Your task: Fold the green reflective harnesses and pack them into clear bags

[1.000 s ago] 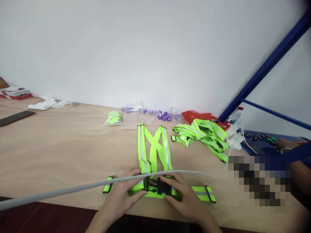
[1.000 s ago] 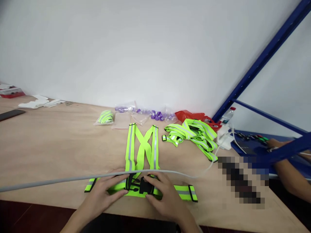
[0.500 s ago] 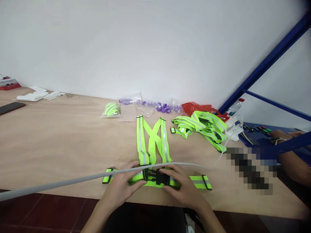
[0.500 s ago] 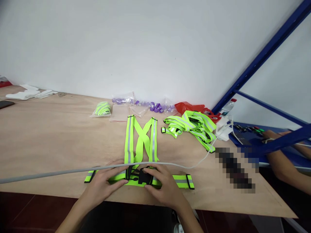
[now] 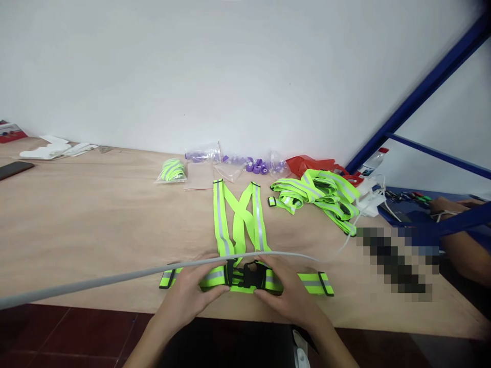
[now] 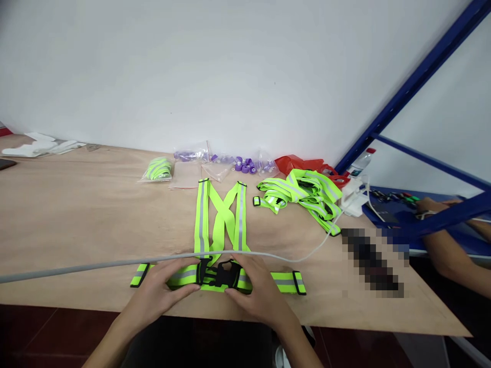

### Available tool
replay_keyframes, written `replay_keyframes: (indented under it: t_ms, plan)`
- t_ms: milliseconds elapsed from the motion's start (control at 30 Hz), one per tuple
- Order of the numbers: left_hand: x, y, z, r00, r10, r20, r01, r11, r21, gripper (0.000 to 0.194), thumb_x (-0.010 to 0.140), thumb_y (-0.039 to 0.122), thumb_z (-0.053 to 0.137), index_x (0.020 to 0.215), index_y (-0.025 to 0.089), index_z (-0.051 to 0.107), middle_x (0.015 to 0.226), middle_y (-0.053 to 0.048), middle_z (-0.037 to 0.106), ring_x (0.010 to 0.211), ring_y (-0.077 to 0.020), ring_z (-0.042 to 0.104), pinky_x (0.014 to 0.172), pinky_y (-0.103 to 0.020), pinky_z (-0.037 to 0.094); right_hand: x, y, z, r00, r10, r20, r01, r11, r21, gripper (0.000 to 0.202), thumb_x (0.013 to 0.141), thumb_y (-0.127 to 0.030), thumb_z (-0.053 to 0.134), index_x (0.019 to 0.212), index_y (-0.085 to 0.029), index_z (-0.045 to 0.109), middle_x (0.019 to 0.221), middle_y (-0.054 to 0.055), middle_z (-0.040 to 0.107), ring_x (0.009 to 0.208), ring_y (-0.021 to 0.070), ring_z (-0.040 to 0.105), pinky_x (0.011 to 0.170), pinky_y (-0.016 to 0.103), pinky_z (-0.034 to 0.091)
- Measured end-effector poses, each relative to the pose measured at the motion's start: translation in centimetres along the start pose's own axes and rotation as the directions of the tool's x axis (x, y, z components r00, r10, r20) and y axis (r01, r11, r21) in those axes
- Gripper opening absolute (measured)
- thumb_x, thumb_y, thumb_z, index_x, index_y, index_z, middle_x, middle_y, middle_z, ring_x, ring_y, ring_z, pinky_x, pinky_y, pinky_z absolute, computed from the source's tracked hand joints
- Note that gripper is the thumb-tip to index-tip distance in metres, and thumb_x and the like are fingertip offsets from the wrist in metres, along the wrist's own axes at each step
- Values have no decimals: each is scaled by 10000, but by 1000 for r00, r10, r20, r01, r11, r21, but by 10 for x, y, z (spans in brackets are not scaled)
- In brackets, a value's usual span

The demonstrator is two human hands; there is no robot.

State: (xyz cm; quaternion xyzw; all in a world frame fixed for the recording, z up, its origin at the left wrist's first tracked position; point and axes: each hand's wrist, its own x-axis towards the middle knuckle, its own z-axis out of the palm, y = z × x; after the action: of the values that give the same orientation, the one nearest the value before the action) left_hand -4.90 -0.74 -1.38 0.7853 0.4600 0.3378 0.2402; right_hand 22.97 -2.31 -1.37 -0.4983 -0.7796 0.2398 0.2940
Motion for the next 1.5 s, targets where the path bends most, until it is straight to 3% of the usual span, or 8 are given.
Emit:
replay_keyframes:
  t_ms: [600,1067,1267,1400,1500]
  plan:
    - [-2,3,7,995,-70,76,70,997,12,445,848,343,769,1269,305,629,1217,-41,730,1123,-281,689,921,-402,583,1,0,0,997,-48,60,47,999,18,656,878,-266,709,1486,-272,461,1351,109,649,1245,285,604,1062,468,495]
    - [3,14,12,993,-12,116,10,1000,23,473,850,325,775,1284,281,591,1211,-65,724,1097,-281,700,893,-382,583,5,-6,-2,993,-54,103,48,997,62,633,891,-263,704,1480,-291,474,1320,88,667,1221,263,610,1066,445,489]
    - [4,12,14,995,18,97,-28,994,104,604,832,337,790,1379,288,539,1295,-89,687,1148,-311,673,923,-427,579,6,-1,3,991,-126,44,128,991,-44,633,883,-311,723,1471,-274,492,1332,92,668,1229,269,609,1060,446,492]
    - [-4,10,-5,994,91,65,-102,976,191,620,851,386,771,1410,303,516,1324,-86,672,1215,-326,634,959,-445,568,-1,6,-5,979,-200,20,200,958,-203,714,854,-451,756,1491,-278,485,1338,106,665,1235,302,608,1060,468,490]
    - [-18,2,-37,982,185,45,-190,952,240,566,918,371,701,1438,341,477,1374,-38,651,1310,-289,578,1158,-485,418,-23,17,-27,983,-178,-53,151,933,-326,740,855,-497,744,1509,-298,461,1344,102,659,1227,324,613,1062,496,479]
